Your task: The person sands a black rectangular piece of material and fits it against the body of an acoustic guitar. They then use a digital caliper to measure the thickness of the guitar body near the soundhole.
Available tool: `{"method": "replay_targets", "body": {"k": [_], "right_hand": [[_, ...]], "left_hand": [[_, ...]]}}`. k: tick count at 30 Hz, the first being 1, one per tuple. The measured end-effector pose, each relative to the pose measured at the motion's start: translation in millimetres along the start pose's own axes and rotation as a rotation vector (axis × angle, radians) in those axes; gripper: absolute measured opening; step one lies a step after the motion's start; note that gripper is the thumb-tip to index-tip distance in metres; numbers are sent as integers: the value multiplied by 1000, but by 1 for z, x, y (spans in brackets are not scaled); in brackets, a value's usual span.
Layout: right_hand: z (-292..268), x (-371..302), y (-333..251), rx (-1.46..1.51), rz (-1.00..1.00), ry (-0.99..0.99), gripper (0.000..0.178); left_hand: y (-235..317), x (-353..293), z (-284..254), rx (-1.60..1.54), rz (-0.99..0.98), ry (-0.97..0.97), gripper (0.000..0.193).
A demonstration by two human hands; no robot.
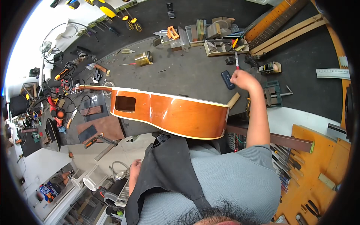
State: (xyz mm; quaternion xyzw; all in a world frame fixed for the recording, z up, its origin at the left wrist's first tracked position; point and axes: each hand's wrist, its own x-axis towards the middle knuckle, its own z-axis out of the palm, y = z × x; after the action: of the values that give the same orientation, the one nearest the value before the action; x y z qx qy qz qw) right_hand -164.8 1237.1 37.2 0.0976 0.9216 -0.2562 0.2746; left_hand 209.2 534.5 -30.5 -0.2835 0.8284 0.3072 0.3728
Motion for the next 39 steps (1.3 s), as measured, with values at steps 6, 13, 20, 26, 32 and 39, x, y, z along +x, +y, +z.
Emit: {"method": "replay_targets", "body": {"k": [6, 13, 20, 26, 32, 39], "right_hand": [[74, 38, 20, -108, -27, -168, 26], [110, 77, -24, -418, -206, -276, 44], [126, 78, -49, -685, -268, -244, 63], [117, 81, -51, -625, -311, -316, 48], [59, 79, -7, -151, -358, -219, 44], [-99, -61, -139, -8, -516, 399, 32]], "left_hand": [[-7, -26, 12, -12, -214, -132, 39], [-19, 0, 22, -358, -156, 27, 38], [36, -13, 27, -443, -9, 70, 38], [-23, -27, 61, -473, -151, 71, 39], [-99, -21, 91, -503, -271, -21, 41], [-135, 16, 77, -502, -96, 50, 39]]}}
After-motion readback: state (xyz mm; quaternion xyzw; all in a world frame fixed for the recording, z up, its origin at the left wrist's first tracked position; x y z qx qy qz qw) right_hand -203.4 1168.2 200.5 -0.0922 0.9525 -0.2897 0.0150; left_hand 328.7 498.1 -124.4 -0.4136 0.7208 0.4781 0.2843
